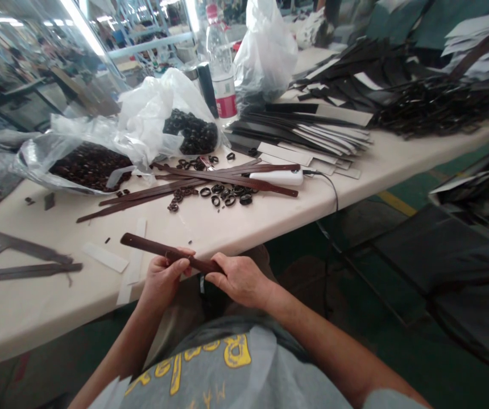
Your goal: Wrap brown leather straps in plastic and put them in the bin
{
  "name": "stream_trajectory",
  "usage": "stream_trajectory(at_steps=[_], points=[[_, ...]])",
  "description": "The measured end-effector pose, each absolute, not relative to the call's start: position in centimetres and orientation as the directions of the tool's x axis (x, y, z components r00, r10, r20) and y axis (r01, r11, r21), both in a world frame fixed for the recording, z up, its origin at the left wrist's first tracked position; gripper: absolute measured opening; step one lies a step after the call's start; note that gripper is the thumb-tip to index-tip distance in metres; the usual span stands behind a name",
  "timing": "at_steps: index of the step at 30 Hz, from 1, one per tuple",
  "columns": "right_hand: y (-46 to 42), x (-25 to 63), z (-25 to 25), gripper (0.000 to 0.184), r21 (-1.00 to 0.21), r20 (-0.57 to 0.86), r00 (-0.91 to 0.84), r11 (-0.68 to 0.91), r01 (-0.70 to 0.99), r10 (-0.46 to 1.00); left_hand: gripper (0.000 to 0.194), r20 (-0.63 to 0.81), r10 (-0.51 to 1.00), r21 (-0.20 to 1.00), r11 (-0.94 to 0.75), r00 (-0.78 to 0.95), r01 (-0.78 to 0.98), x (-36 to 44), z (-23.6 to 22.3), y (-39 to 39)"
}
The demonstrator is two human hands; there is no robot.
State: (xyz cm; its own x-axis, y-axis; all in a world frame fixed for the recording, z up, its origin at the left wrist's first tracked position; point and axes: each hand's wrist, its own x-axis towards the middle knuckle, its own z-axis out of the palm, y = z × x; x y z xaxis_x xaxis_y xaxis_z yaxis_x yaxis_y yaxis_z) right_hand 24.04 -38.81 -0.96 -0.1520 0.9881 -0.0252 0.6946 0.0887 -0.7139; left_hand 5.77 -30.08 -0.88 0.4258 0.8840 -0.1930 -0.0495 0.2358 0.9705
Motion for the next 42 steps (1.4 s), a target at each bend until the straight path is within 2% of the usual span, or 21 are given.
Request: stream_trajectory(at_steps=[3, 9, 14, 20, 28, 32, 35, 39, 42], points=[[-39.0, 23.9, -1.3, 0.021, -0.692, -0.081, -0.152, 0.054, 0.72, 0.985, 0.029, -0.226, 0.864, 0.961, 0.274, 0.45, -0.043, 5.6, -0.9, -30.0], [-39.0, 23.4, -1.6, 0.031, -0.829, -0.008, -0.241, 0.129, 0.544, 0.97, 0.03, -0.293, 0.751, 0.934, 0.358, 0.592, 0.007, 6.9, -0.4, -31.1], [-38.8, 23.4, -1.7, 0.036, -0.811, -0.004, -0.204, 0.116, 0.573, 0.979, 0.03, -0.284, 0.764, 0.939, 0.344, 0.58, 0.007, 7.0, -0.8, -31.0], [-39.0, 23.8, -1.5, 0.025, -0.718, -0.057, -0.193, 0.094, 0.689, 0.98, 0.029, -0.265, 0.827, 0.95, 0.312, 0.497, -0.014, 6.7, -0.2, -31.0], [-38.9, 23.4, -1.8, 0.031, -0.815, 0.06, -0.226, 0.179, 0.551, 0.972, 0.032, -0.296, 0.767, 0.942, 0.335, 0.569, 0.038, 6.9, -0.3, -31.4], [-38.8, 23.5, -1.7, 0.031, -0.797, 0.121, -0.185, 0.206, 0.567, 0.975, 0.033, -0.269, 0.783, 0.95, 0.312, 0.561, 0.02, 7.1, 0.1, -31.5], [-38.9, 23.7, -1.6, 0.023, -0.771, 0.144, -0.145, 0.203, 0.604, 0.979, 0.033, -0.264, 0.778, 0.951, 0.308, 0.569, 0.021, 7.3, 0.7, -31.5], [-39.0, 23.8, -2.1, 0.02, -0.689, 0.115, -0.097, 0.15, 0.709, 0.989, 0.037, -0.268, 0.815, 0.955, 0.297, 0.514, 0.027, 7.0, 1.6, -31.0], [-39.4, 23.9, -2.7, 0.018, -0.665, 0.09, -0.106, 0.139, 0.734, 0.99, 0.037, -0.219, 0.868, 0.972, 0.234, 0.446, 0.022, 6.2, 2.2, -30.2]])
